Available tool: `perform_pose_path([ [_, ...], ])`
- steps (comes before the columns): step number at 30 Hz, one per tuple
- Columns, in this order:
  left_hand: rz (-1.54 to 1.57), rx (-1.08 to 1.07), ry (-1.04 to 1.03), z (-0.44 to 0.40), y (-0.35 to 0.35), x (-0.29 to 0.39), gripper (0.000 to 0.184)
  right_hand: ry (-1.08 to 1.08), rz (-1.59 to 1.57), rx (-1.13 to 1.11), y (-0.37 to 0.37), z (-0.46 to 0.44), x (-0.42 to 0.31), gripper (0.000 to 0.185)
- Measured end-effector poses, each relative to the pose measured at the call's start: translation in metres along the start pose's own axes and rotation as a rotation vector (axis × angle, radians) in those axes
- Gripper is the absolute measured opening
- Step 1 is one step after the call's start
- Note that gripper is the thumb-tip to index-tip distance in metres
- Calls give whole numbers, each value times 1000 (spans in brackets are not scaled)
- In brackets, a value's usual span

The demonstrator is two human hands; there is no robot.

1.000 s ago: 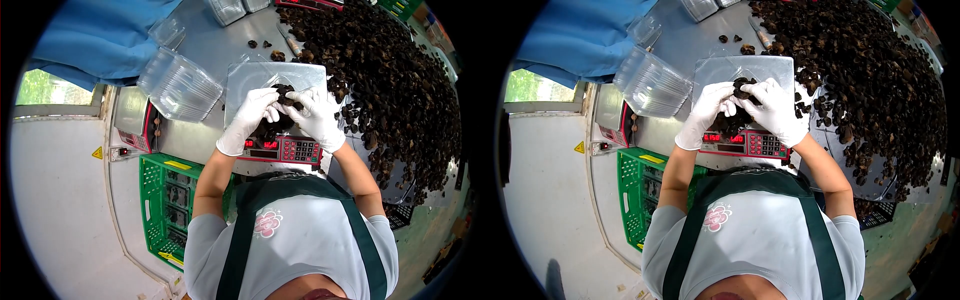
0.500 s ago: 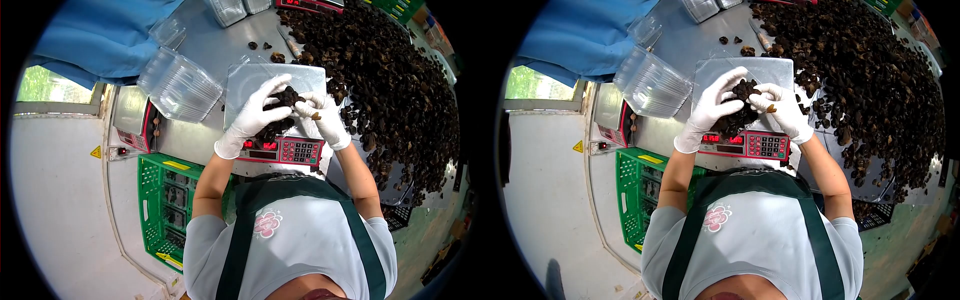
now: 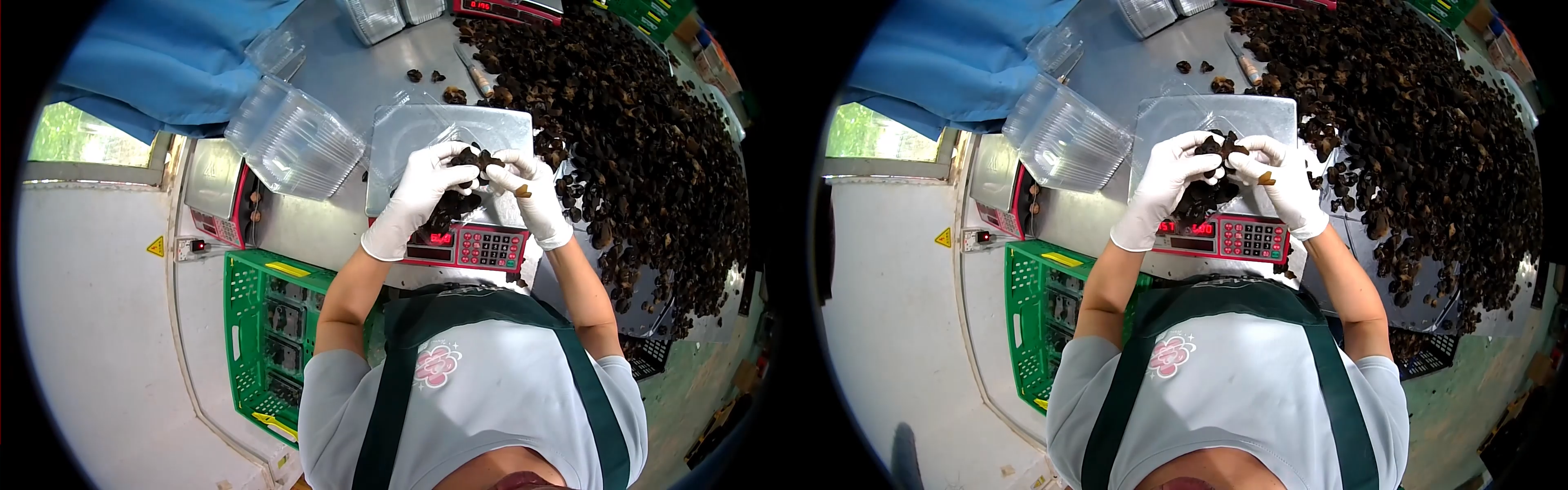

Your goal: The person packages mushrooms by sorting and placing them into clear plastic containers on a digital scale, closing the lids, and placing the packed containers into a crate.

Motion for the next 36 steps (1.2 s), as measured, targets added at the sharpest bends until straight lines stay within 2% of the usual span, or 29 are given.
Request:
perform_pose_path([
  [2,39,1,15,0,0,-1,26,-6,-118,-2,1,-1,9,20],
  [6,78,19,21,2,2,1,22,-13,-157,14,5,-2,7,18],
  [8,33,143,11,6,18,9,21,26,-205,92,22,-8,-5,15],
  [10,111,9,20,8,25,15,23,44,-199,165,39,-9,-15,16],
  [14,203,-208,23,8,9,18,41,16,-134,17,33,-6,-14,17],
  [19,397,-341,106,3,3,14,49,-38,-192,-5,36,4,-2,18],
  [22,386,-326,111,-2,6,9,50,-62,-233,18,41,10,2,18],
  [24,-69,-66,-48,-2,9,9,55,-91,-208,30,43,14,2,16],
  [25,-369,-14,-172,-5,9,9,56,-89,-154,11,47,16,2,16],
  [28,-914,301,-574,19,-4,33,43,-69,-26,29,60,33,-5,18],
  [29,-818,334,-566,24,2,37,41,-64,33,12,72,41,-1,26],
  [31,-626,367,-615,34,20,46,33,-105,152,32,98,66,-6,26],
  [32,-672,414,-677,41,32,51,32,-119,217,67,108,82,-11,25],
  [34,-462,554,-575,50,72,47,31,-169,342,111,148,122,-8,14],
  [36,-173,620,-472,64,99,42,27,-290,273,175,188,171,1,8],
])
Point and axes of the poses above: each hand's wrist, its own z-axis away from the middle knuckle, its own y-axis out of the back of the hand, x = y × z, the point moved 7 cm from there along -z, towards the middle knuckle, and after that the axes turned 10 degrees about y, right-handed, at the moved point
